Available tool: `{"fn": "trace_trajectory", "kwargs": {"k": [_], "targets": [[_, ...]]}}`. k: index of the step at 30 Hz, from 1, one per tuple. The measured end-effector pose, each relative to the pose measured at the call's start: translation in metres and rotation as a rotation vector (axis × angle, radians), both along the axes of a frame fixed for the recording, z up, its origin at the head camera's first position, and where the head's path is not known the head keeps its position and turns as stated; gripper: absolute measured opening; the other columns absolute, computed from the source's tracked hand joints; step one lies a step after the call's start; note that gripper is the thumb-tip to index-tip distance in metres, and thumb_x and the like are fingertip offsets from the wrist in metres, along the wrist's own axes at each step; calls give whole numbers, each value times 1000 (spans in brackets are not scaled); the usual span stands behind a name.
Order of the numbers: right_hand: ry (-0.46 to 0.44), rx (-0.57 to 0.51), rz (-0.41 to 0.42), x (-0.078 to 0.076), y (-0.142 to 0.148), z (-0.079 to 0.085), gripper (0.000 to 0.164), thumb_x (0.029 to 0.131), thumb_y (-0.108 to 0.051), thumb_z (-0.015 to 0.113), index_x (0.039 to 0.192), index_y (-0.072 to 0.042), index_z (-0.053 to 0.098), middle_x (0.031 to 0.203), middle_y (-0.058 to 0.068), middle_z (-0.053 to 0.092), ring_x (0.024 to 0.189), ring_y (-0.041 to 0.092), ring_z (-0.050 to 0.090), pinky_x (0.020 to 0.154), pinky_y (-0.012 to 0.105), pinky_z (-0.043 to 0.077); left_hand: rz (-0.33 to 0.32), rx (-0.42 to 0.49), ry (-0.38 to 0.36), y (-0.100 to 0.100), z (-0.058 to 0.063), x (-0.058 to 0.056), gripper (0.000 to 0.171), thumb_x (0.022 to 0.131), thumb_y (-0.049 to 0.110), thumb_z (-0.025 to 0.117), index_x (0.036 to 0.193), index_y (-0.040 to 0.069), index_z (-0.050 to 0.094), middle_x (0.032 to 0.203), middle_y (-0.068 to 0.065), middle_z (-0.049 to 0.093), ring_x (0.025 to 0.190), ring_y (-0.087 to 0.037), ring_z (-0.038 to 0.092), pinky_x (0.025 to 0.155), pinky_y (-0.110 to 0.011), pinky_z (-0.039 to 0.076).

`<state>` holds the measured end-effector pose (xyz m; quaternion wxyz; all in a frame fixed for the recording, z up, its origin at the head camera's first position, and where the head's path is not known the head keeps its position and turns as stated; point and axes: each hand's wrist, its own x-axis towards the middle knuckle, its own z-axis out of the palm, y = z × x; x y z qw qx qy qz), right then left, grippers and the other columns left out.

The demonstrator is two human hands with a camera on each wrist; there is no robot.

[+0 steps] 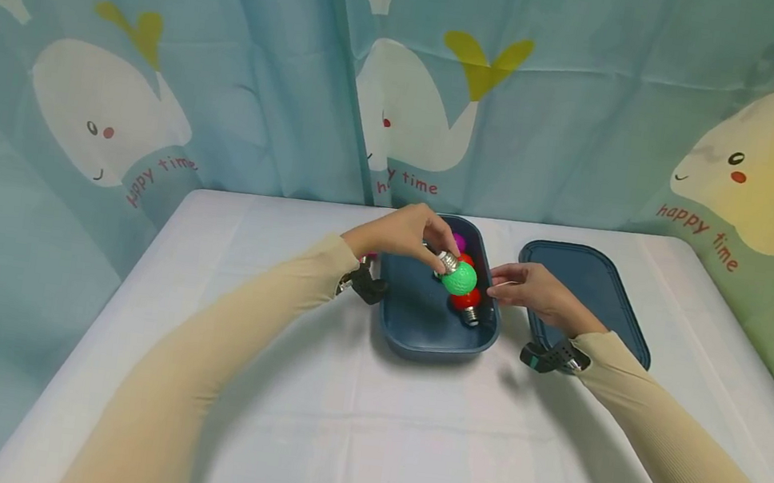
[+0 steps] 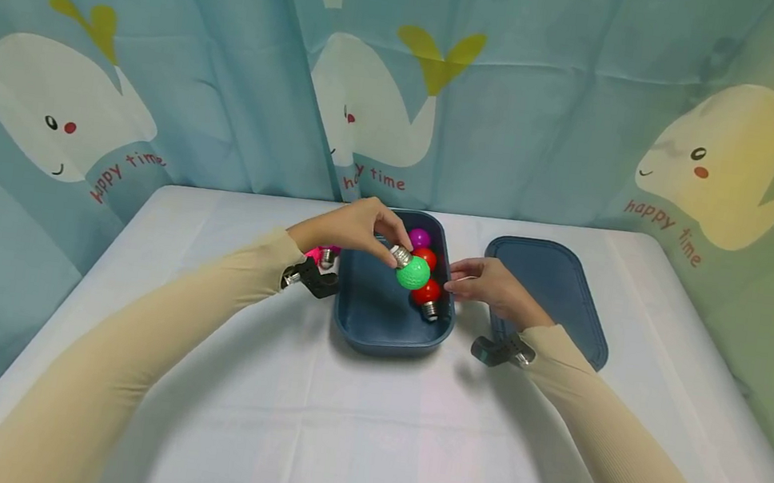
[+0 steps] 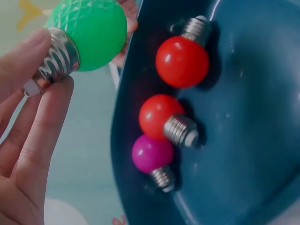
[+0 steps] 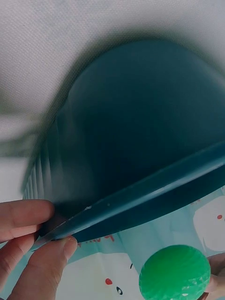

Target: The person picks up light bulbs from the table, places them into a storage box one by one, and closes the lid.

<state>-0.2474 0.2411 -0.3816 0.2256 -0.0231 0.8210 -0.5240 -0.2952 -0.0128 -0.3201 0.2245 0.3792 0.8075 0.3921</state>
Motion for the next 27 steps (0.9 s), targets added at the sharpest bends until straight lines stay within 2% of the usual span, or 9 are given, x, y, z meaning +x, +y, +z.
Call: {"fn": "trace_trajectory", "kwargs": {"k": [7, 12, 16, 23, 27], "targets": [[-4, -15, 12, 0, 1, 0, 54, 88, -8, 63, 134, 11, 40, 110, 11, 57, 82, 4, 62, 80, 23, 56, -82, -43, -50, 13, -11, 1, 29, 74, 7, 78, 102, 1, 71, 104, -11, 71, 94, -15, 67, 90, -24, 51], [-7, -21, 16, 1, -1, 2, 56, 88, -8, 63, 134, 11, 39, 109, 9, 57, 81, 2, 62, 80, 22, 55, -151, -52, -76, 19, -21, 1, 28, 74, 4, 78, 101, -2, 70, 105, -14, 70, 92, -18, 67, 88, -24, 53], [-4, -16, 20, 2, -2, 4, 56, 88, -8, 62, 134, 12, 38, 110, 11, 56, 81, 2, 61, 79, 21, 55, -167, -95, -79, 21, -27, 2, 27, 75, 6, 78, 101, 0, 71, 105, -13, 70, 92, -17, 67, 85, -23, 54], [2, -5, 12, 2, -2, 4, 54, 88, -8, 62, 133, 11, 40, 112, 13, 56, 80, 3, 61, 80, 22, 55, -202, -140, -148, 25, -37, 3, 28, 75, 1, 76, 102, -3, 70, 105, -15, 70, 89, -18, 68, 85, -24, 55], [4, 0, 10, 2, -2, 3, 54, 88, -8, 63, 133, 11, 41, 112, 13, 56, 80, 3, 61, 82, 24, 55, -222, -173, -162, 27, -41, 3, 28, 75, 2, 76, 102, -3, 70, 106, -14, 70, 90, -17, 68, 86, -23, 54]]}}
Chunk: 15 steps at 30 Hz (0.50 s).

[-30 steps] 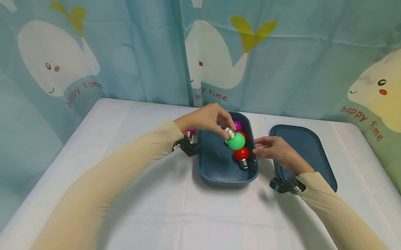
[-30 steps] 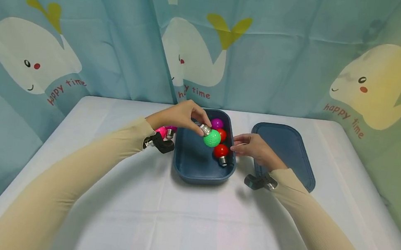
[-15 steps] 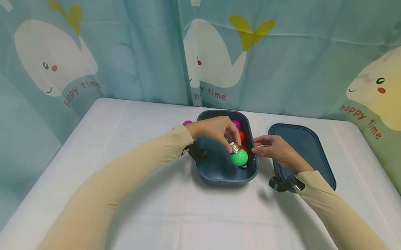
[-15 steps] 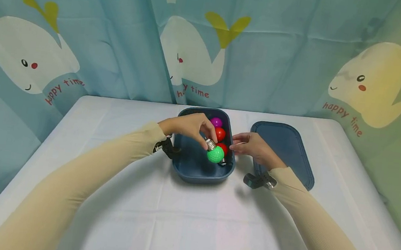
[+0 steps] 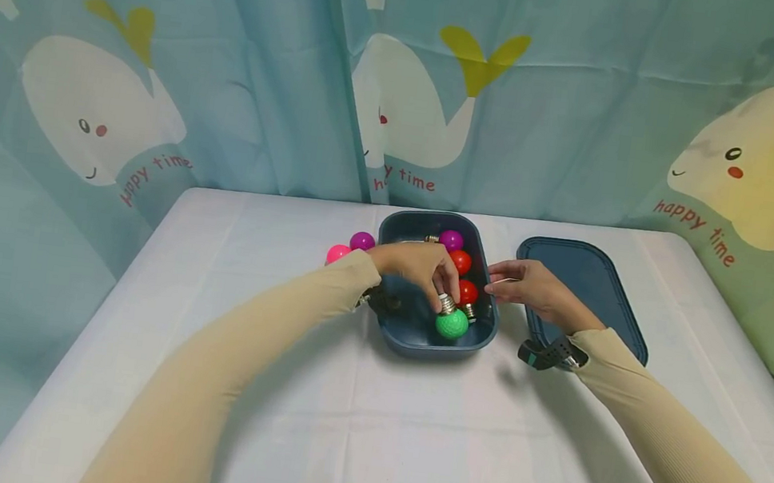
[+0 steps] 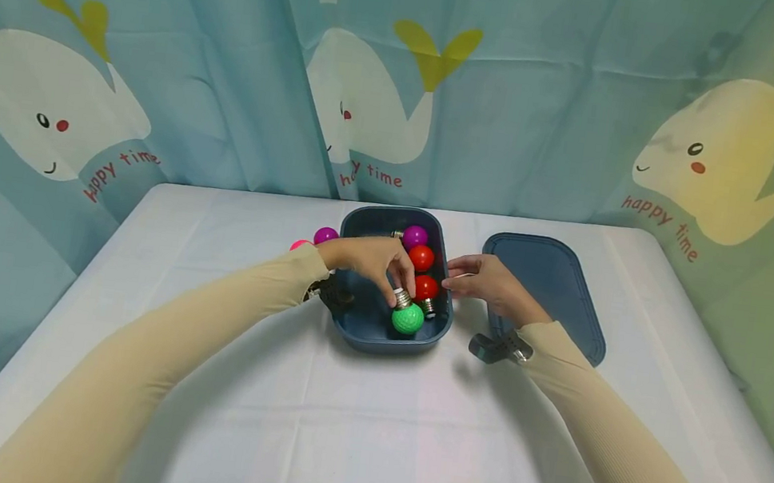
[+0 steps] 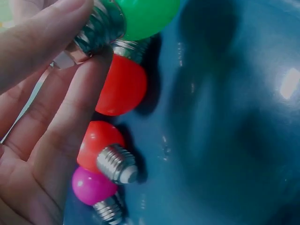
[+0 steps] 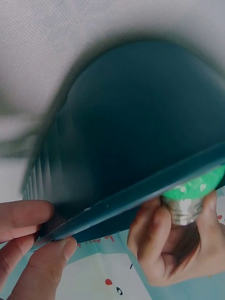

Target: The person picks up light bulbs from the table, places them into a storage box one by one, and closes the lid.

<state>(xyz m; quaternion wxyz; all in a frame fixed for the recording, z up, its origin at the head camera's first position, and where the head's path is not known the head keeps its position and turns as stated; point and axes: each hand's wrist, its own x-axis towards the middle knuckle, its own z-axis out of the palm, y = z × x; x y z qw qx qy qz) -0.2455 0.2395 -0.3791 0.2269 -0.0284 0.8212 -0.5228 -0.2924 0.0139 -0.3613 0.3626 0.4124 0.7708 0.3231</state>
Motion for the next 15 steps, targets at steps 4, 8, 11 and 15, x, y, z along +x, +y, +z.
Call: {"fn": "trace_trajectory", "kwargs": {"k": [4, 8, 11, 15], "targets": [[-1, -2, 2, -1, 0, -1, 55, 88, -8, 62, 134, 11, 40, 112, 13, 56, 81, 3, 61, 83, 25, 55, -14, -19, -4, 2, -5, -1, 28, 75, 1, 76, 102, -3, 70, 108, -15, 70, 91, -18, 68, 85, -23, 54], [-4, -12, -1, -1, 0, -1, 54, 88, -8, 62, 134, 11, 40, 108, 9, 57, 80, 2, 61, 80, 22, 55, -10, -33, -9, 4, -10, -4, 29, 73, -1, 77, 101, -4, 70, 108, -15, 70, 92, -18, 69, 84, -23, 55], [-7, -19, -5, -1, 0, -1, 53, 88, -7, 62, 133, 12, 40, 106, 7, 57, 79, 3, 61, 78, 20, 55, -7, -43, -8, 5, -12, -5, 29, 72, -2, 77, 100, -3, 70, 108, -15, 70, 92, -18, 69, 84, -23, 55], [-6, -19, -7, 0, 1, -1, 53, 88, -6, 62, 133, 11, 40, 105, 7, 57, 78, 3, 61, 78, 21, 55, -3, -56, -2, 7, -14, -6, 28, 72, -2, 77, 100, -2, 71, 108, -15, 70, 92, -18, 69, 84, -23, 55]]}}
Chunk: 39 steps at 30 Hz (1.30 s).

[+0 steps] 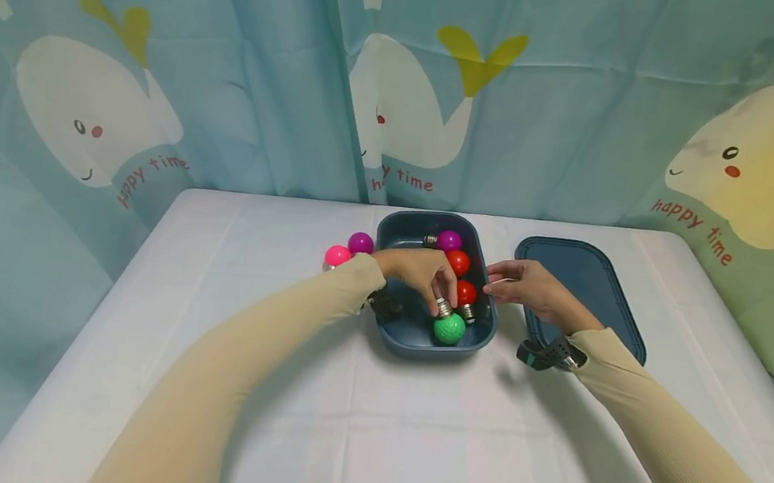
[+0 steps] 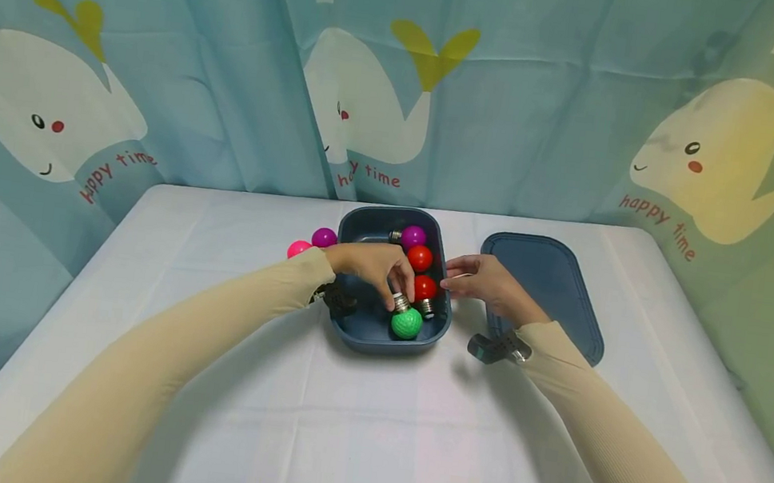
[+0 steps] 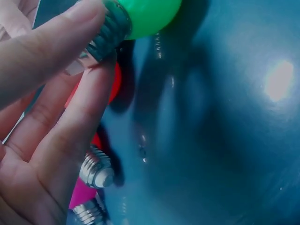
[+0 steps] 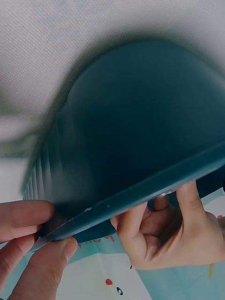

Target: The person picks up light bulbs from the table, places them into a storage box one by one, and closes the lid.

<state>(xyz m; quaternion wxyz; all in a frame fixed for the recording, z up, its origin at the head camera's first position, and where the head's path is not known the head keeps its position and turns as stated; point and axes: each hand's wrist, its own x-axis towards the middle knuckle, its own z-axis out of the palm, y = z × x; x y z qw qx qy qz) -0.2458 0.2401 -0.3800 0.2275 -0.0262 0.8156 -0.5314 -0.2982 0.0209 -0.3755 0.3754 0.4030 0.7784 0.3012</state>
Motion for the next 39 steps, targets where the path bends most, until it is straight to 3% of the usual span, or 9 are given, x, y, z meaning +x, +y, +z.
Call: {"fn": "trace_trajectory", "kwargs": {"k": [14, 22, 31, 39], "targets": [[3, -7, 2, -1, 1, 0, 52, 87, -6, 63, 131, 12, 42, 98, 1, 58, 78, 2, 61, 79, 23, 56, -42, -54, 27, 7, -6, 4, 26, 71, -6, 77, 95, -6, 69, 93, -16, 72, 74, -9, 63, 79, -21, 55], [1, -10, 3, -1, 1, 0, 52, 87, -5, 62, 132, 12, 41, 98, 1, 58, 77, 2, 60, 78, 22, 55, -31, -68, 18, 8, -10, 4, 23, 69, -6, 78, 91, -5, 70, 85, -13, 72, 68, -7, 63, 74, -22, 56], [-5, 0, -5, -1, -1, 0, 52, 87, -5, 63, 131, 11, 42, 99, 2, 58, 77, 2, 60, 77, 20, 55, -31, -88, -3, 6, -8, 3, 26, 72, -6, 75, 98, -5, 71, 96, -18, 72, 77, -11, 67, 78, -22, 56], [-5, 9, -8, -1, -1, 0, 52, 87, -6, 63, 132, 11, 42, 102, 5, 58, 77, 3, 60, 77, 20, 55, -18, -127, 25, -1, 6, 4, 34, 75, -4, 74, 108, -3, 69, 106, -17, 70, 97, -20, 69, 82, -23, 55]]}}
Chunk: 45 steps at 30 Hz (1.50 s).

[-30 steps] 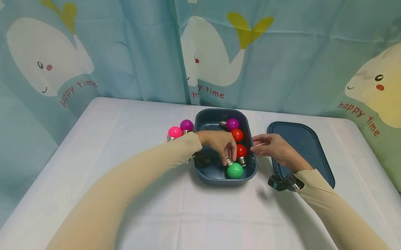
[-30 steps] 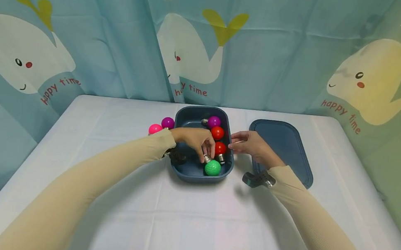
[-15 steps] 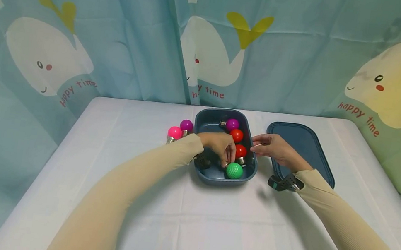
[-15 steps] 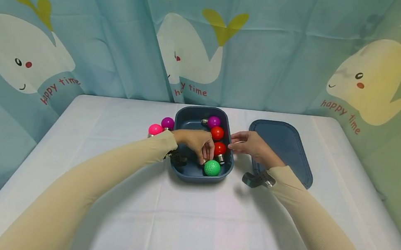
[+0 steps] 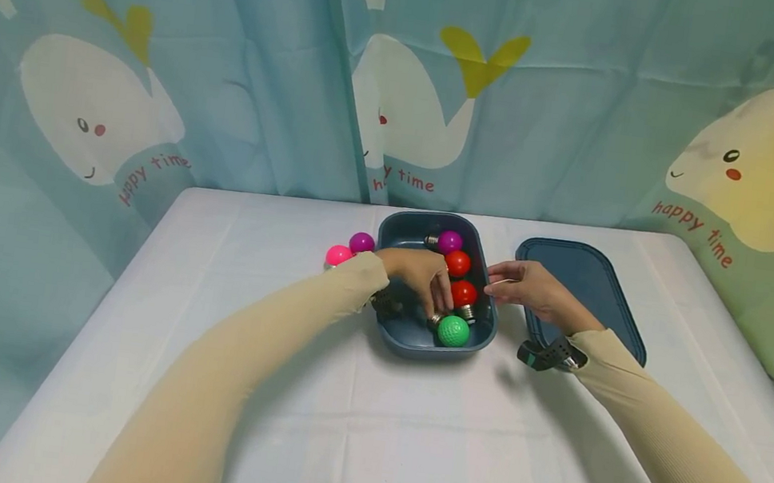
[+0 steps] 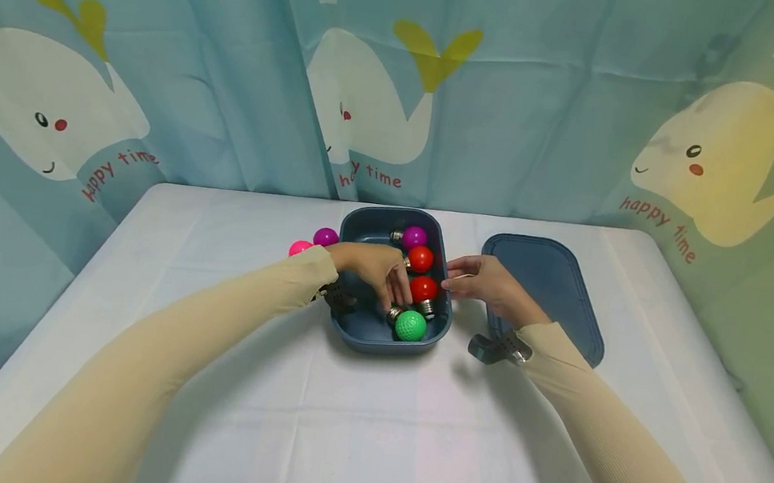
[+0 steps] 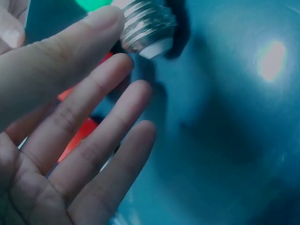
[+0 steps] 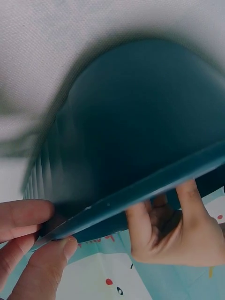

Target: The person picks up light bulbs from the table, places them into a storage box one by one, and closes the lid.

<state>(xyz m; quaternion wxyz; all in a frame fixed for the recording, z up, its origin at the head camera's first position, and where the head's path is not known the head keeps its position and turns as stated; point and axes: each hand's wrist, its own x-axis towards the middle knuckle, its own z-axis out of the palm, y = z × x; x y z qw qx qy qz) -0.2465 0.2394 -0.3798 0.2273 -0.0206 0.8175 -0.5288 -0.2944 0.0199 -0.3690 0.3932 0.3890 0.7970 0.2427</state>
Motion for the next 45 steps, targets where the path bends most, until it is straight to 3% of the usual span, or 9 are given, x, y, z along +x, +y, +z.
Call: {"fn": "trace_trajectory", "kwargs": {"k": [13, 20, 27, 32, 37, 40, 45], "targets": [[8, 6, -3, 1, 1, -2, 55, 87, -7, 64, 133, 11, 41, 105, 7, 57, 78, 2, 60, 77, 20, 55, 14, 30, 54, -18, 21, -4, 41, 77, -1, 73, 117, 2, 66, 111, -16, 69, 102, -21, 67, 83, -25, 55], [9, 7, -13, 1, 1, -2, 54, 87, -7, 65, 132, 11, 42, 102, 5, 57, 77, 3, 60, 76, 20, 55, 21, 48, 110, -32, 51, -2, 42, 78, 1, 73, 120, 4, 64, 118, -16, 66, 109, -28, 64, 88, -28, 54], [13, -6, -5, 1, 1, -2, 55, 87, -6, 64, 133, 12, 41, 100, 3, 58, 76, 2, 60, 75, 18, 55, 104, 101, 177, -58, 79, -2, 41, 79, 4, 73, 120, 6, 65, 118, -13, 67, 107, -25, 66, 89, -30, 54], [12, -5, -10, 1, 1, -2, 55, 86, -6, 65, 132, 11, 42, 98, 1, 58, 76, 2, 61, 75, 18, 55, 238, 174, 302, -81, 91, 1, 40, 79, 8, 74, 118, 9, 66, 116, -11, 68, 106, -23, 66, 91, -34, 53], [14, 4, -15, 1, 0, -1, 54, 86, -6, 65, 132, 11, 42, 100, 3, 57, 76, 2, 61, 75, 19, 55, 446, 266, 401, -104, 92, 11, 39, 82, 10, 71, 120, 7, 64, 119, -12, 66, 110, -24, 64, 94, -39, 52], [15, 10, -13, 1, -1, 0, 55, 86, -6, 65, 133, 11, 41, 102, 4, 57, 77, 2, 60, 75, 19, 55, 577, 321, 454, -116, 85, 18, 39, 83, 12, 71, 122, 7, 63, 121, -12, 65, 112, -24, 62, 95, -39, 51], [9, -1, -1, 1, -1, 0, 56, 87, -6, 64, 133, 12, 40, 99, 2, 57, 77, 1, 60, 75, 18, 55, 786, 404, 545, -133, 59, 29, 39, 84, 15, 71, 121, 9, 63, 121, -10, 65, 112, -24, 62, 94, -39, 51]]}}
